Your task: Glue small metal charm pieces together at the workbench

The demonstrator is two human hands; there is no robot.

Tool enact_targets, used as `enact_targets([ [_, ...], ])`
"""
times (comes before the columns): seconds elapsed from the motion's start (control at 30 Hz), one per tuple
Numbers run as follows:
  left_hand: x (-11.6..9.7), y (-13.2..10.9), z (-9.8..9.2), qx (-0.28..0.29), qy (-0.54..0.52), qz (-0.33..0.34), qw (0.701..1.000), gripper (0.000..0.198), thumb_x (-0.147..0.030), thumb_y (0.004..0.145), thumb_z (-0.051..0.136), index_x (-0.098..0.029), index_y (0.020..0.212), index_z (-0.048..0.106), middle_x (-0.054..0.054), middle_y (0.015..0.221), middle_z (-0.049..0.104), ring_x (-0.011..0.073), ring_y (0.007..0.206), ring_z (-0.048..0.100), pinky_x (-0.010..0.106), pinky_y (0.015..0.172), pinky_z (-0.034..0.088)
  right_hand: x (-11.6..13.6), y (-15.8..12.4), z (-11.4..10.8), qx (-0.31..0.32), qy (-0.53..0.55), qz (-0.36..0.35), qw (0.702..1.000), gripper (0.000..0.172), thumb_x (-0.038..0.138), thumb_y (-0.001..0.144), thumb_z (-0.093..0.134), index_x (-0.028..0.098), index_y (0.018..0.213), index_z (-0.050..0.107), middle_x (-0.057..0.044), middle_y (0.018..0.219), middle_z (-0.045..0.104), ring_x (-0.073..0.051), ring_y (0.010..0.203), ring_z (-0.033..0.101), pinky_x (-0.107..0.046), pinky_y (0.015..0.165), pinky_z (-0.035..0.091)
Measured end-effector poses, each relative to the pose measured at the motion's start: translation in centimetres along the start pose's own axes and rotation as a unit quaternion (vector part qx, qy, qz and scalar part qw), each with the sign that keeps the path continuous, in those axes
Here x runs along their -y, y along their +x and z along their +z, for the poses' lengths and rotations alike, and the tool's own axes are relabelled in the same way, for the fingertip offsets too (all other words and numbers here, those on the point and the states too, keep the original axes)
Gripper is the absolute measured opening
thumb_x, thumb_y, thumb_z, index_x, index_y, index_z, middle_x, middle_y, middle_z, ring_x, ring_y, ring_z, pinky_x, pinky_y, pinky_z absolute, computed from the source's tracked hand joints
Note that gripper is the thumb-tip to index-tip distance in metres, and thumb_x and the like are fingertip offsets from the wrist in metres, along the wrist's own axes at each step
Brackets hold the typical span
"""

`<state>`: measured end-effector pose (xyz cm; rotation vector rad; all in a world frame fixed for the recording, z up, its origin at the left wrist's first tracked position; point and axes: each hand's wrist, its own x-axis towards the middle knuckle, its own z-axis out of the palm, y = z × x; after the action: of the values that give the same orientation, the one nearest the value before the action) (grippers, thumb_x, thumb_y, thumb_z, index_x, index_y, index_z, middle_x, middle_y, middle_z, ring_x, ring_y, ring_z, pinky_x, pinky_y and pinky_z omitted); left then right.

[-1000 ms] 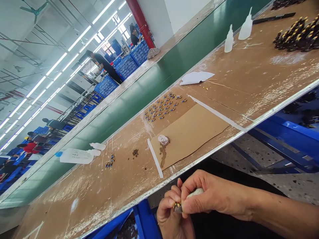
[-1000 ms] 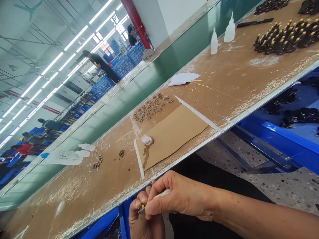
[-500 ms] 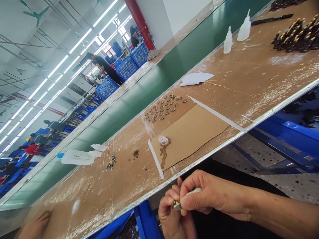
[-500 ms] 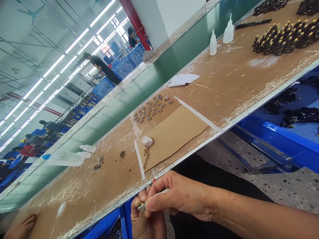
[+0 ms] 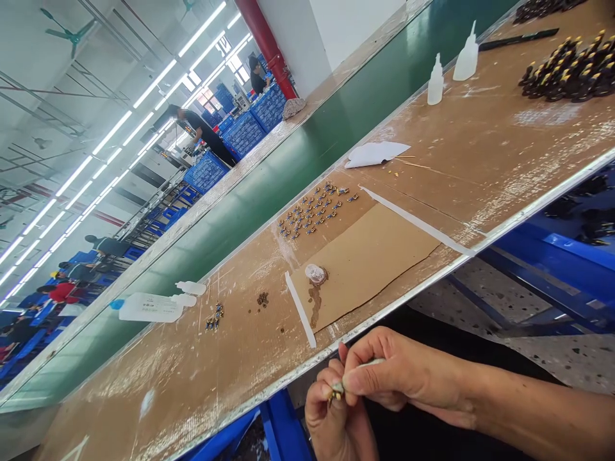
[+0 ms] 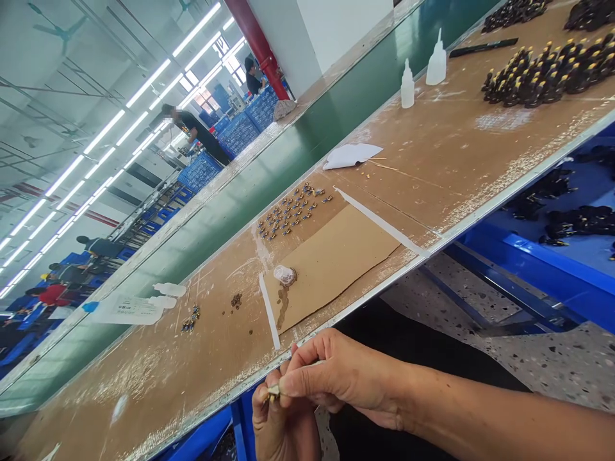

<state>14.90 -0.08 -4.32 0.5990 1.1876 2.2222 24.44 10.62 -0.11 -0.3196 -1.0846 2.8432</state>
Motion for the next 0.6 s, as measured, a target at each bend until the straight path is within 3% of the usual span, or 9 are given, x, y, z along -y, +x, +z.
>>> enact_targets([
  [0.07, 0.3, 0.0, -0.1, -0.018, -0.013, -0.013, 1.000, 0.011, -0.028, 0.062, 0.078, -0.029, 0.068, 0.069, -0.007, 0.062, 0.058, 0.0050, 0.061, 0.056, 0.027, 0.080, 0.055, -0.1, 0.3, -0.3, -0.029, 0.020, -0.032, 0.999, 0.028, 0.035, 0.076, 0.064, 0.010, 0.066, 0.055, 0.009, 0.047, 0.028, -0.001, 0.043, 0.017, -0.021, 0.044, 0.009],
  [0.2, 0.3, 0.0, 0.6, -0.115, -0.039, -0.117, 0.986, 0.012, -0.030, 0.068, 0.075, -0.025, 0.077, 0.069, -0.006, 0.074, 0.061, 0.0031, 0.066, 0.055, 0.030, 0.091, 0.050, 0.7, 0.6, -1.6, -0.108, 0.045, -0.120, 0.986, 0.036, 0.047, 0.078, 0.061, 0.012, 0.078, 0.056, 0.010, 0.050, 0.029, 0.000, 0.042, 0.017, -0.020, 0.044, 0.010],
  [0.33, -0.1, -0.1, 1.9, -0.170, -0.067, -0.138, 0.973, 0.013, -0.029, 0.070, 0.073, -0.023, 0.081, 0.068, -0.005, 0.080, 0.063, 0.0025, 0.069, 0.055, 0.027, 0.089, 0.051, 3.5, 0.9, -4.1, -0.240, -0.116, -0.176, 0.948, 0.041, 0.052, 0.078, 0.055, 0.011, 0.082, 0.059, 0.007, 0.052, 0.034, -0.003, 0.044, 0.025, -0.021, 0.046, 0.016],
  [0.4, -0.3, -0.1, 2.2, -0.176, -0.069, -0.134, 0.973, 0.014, -0.028, 0.069, 0.074, -0.023, 0.081, 0.069, -0.004, 0.080, 0.065, 0.0027, 0.069, 0.057, 0.025, 0.086, 0.052, 5.3, 1.4, -5.9, -0.303, -0.259, -0.190, 0.897, 0.040, 0.050, 0.080, 0.051, 0.012, 0.082, 0.062, 0.004, 0.056, 0.041, -0.005, 0.048, 0.032, -0.021, 0.049, 0.023],
  [0.43, -0.3, 0.0, 2.2, -0.179, -0.068, -0.133, 0.972, 0.014, -0.027, 0.069, 0.075, -0.023, 0.081, 0.069, -0.004, 0.079, 0.065, 0.0028, 0.069, 0.058, 0.025, 0.084, 0.053, 6.3, 1.8, -7.0, -0.325, -0.351, -0.197, 0.856, 0.038, 0.048, 0.082, 0.049, 0.013, 0.082, 0.064, 0.002, 0.059, 0.046, -0.007, 0.053, 0.038, -0.022, 0.052, 0.028],
  [0.53, -0.4, 0.6, 2.2, -0.186, -0.052, -0.134, 0.972, 0.018, -0.027, 0.064, 0.078, -0.022, 0.079, 0.069, -0.004, 0.077, 0.067, 0.0033, 0.068, 0.059, 0.024, 0.081, 0.054, 9.1, 3.3, -10.0, -0.380, -0.598, -0.187, 0.681, 0.027, 0.038, 0.084, 0.048, 0.019, 0.092, 0.065, 0.000, 0.075, 0.061, -0.012, 0.068, 0.053, -0.024, 0.061, 0.036],
  [0.6, -0.7, 1.2, 2.0, -0.184, -0.028, -0.133, 0.973, 0.021, -0.027, 0.060, 0.081, -0.021, 0.077, 0.070, -0.003, 0.075, 0.068, 0.0036, 0.067, 0.060, 0.023, 0.080, 0.054, 10.4, 4.3, -11.5, -0.403, -0.638, -0.181, 0.630, 0.020, 0.030, 0.082, 0.051, 0.019, 0.091, 0.065, -0.003, 0.082, 0.063, -0.017, 0.075, 0.055, -0.027, 0.064, 0.036],
])
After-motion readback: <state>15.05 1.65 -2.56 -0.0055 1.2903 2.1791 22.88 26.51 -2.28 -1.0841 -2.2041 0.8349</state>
